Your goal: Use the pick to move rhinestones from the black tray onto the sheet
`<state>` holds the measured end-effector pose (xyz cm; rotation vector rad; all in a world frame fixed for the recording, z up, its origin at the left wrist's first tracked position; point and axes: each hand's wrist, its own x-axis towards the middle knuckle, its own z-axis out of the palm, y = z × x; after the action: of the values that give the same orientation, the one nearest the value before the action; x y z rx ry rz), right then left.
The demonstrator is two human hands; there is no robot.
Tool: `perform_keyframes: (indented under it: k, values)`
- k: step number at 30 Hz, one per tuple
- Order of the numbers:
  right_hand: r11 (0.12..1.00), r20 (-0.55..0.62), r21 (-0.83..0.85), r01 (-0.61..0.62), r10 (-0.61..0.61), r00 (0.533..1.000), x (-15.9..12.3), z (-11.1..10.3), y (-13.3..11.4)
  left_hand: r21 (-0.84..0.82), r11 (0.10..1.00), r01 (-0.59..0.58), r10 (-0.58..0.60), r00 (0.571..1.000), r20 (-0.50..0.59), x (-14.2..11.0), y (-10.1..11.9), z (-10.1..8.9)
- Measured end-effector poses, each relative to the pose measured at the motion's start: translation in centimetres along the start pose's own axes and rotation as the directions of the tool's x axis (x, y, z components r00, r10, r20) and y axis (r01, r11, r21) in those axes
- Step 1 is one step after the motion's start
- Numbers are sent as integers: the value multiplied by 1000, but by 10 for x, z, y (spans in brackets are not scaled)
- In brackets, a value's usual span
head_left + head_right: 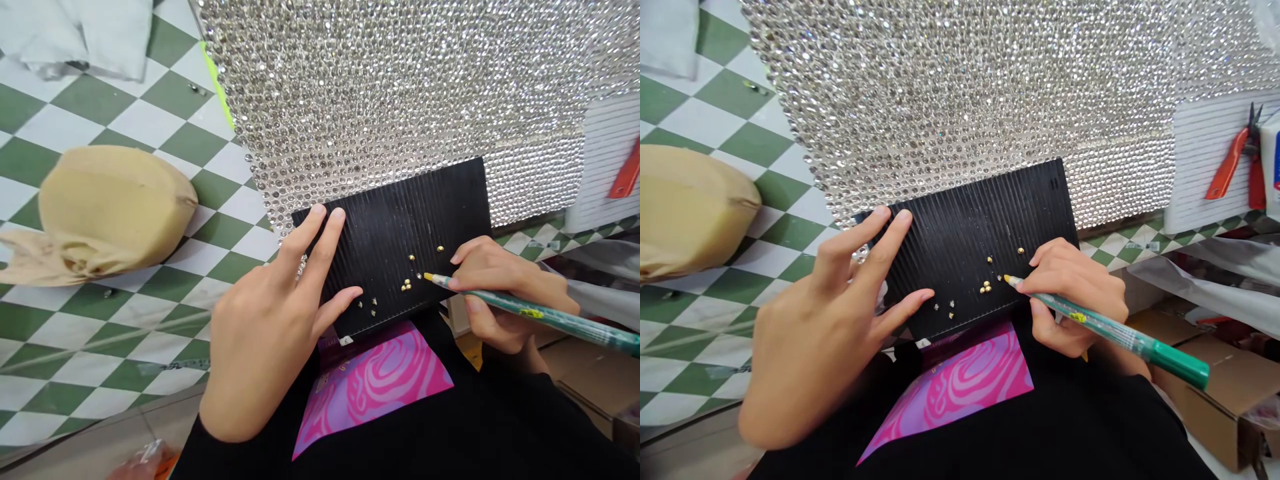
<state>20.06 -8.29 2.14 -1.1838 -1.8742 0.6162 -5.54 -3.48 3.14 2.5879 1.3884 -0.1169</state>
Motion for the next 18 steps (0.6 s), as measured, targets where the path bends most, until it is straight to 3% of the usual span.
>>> perform_keyframes:
  k: [18]
  values:
    - [998,3,-40,40,-39,999,7,2,-1,27,1000,-11,12,1000,-19,1,1,0]
